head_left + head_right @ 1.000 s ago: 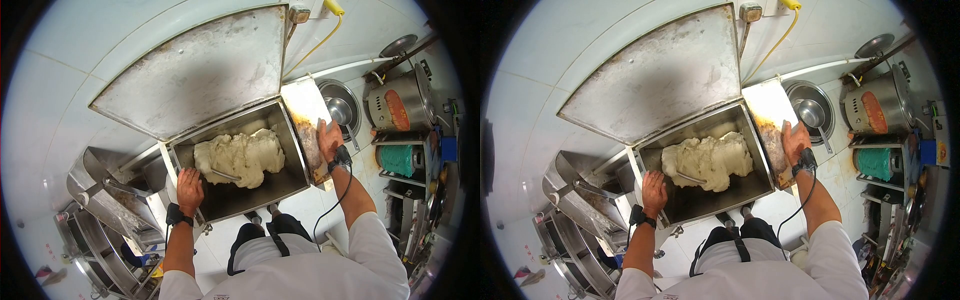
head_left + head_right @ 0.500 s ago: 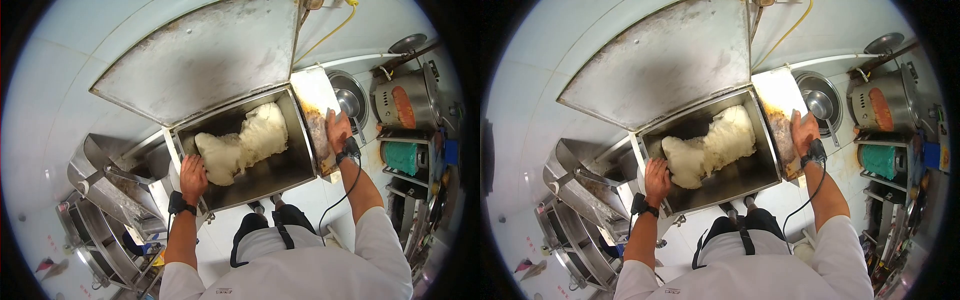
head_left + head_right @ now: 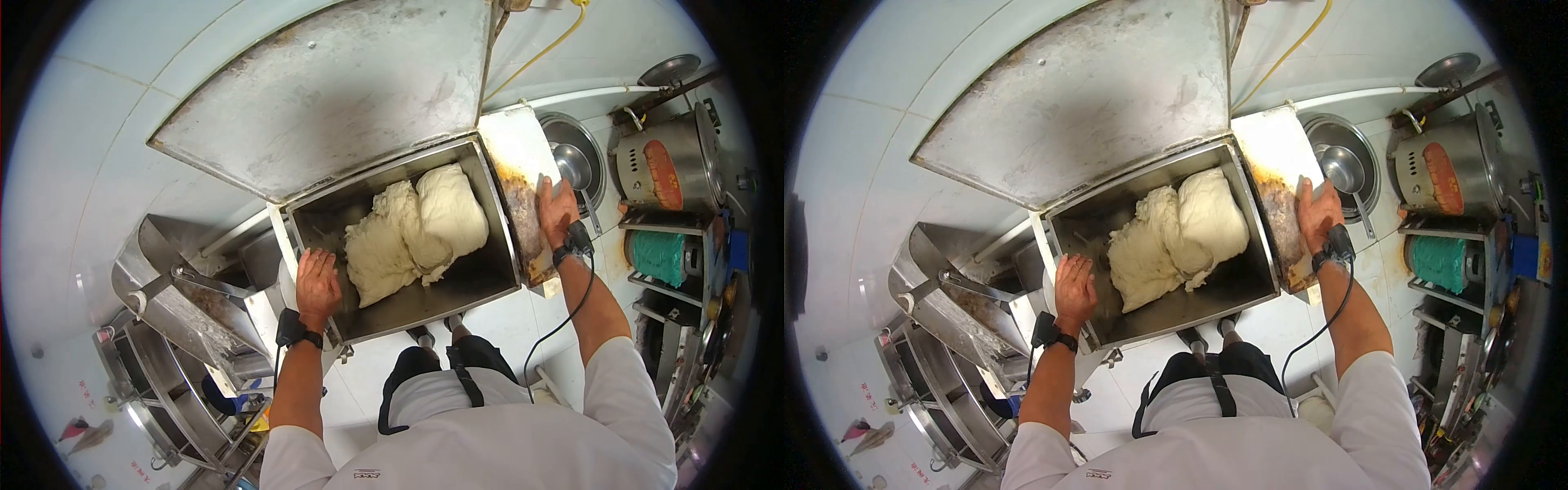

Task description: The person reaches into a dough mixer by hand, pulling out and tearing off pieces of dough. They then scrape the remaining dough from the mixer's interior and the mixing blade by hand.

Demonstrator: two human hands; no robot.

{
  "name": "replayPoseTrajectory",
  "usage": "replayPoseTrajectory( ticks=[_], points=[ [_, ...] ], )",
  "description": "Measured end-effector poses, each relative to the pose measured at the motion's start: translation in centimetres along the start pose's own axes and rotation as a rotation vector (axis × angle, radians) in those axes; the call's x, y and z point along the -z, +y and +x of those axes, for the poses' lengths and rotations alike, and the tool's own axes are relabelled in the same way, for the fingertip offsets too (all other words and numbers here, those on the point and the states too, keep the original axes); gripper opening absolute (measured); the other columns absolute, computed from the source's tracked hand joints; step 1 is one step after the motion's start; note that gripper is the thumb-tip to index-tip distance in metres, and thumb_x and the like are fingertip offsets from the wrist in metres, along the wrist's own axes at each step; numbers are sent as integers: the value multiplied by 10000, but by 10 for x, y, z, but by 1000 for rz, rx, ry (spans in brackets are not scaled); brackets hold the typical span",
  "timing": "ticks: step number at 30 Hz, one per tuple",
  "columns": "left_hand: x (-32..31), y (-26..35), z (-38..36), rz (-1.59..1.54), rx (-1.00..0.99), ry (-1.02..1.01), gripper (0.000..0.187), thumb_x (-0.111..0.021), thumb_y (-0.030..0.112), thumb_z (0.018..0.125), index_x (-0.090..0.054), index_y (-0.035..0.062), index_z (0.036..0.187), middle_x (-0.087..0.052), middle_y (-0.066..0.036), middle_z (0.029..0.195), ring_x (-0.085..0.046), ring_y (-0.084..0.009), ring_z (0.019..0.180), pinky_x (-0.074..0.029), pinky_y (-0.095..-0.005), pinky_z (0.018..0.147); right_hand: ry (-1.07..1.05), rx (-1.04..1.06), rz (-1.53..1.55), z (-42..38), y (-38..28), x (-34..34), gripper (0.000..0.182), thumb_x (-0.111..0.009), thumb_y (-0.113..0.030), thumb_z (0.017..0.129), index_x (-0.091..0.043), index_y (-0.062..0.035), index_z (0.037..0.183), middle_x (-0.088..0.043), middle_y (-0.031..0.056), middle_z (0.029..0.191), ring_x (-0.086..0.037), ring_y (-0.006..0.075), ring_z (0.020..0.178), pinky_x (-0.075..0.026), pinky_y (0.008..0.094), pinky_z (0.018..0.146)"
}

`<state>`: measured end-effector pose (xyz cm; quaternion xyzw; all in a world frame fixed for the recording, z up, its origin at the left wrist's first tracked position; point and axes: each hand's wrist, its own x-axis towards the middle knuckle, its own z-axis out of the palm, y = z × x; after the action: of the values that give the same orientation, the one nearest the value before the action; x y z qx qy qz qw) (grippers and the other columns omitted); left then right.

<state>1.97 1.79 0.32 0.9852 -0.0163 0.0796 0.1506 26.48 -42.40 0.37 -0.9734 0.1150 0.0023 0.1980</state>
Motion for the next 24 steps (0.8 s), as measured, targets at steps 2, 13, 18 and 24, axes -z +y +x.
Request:
replayPoseTrajectory(
  ticks=[2, 13, 18, 24],
  points=[
    [1, 1, 0, -7, 4, 1, 312, -603, 28, 796, -660, -56, 1091, -663, -206, 1132, -580, -367, 1166, -354, -516, 1137, -29, 11, 36, 0, -1, 2, 739, -465, -516, 983, -455, 100, 1391, -523, 330, 1362, -513, 437, 1284, -420, 455, 1087],
    [-1, 2, 0, 12, 6, 6, 289, -610, 32, 812, -662, -48, 1084, -664, -196, 1121, -581, -360, 1158, -360, -513, 1134, -16, -23, 5, 1, 1, -1, 721, -482, -520, 971, -497, 84, 1365, -549, 320, 1338, -540, 430, 1258, -439, 463, 1065],
    [0, 2, 0, -1, 19, -3, 292, -603, 30, 839, -648, -33, 1120, -657, -189, 1149, -567, -358, 1185, -340, -519, 1144, 7, 28, 35, 2, 5, -4, 724, -474, -524, 974, -497, 89, 1359, -559, 328, 1315, -553, 448, 1229, -444, 469, 1054],
    [2, 5, 2, 9, 2, -4, 273, -592, 33, 841, -653, -53, 1092, -658, -203, 1120, -575, -357, 1162, -350, -511, 1135, -5, 57, 39, 2, 7, -4, 727, -461, -516, 984, -496, 117, 1341, -570, 353, 1277, -560, 465, 1209, -445, 470, 1052]
  ],
)
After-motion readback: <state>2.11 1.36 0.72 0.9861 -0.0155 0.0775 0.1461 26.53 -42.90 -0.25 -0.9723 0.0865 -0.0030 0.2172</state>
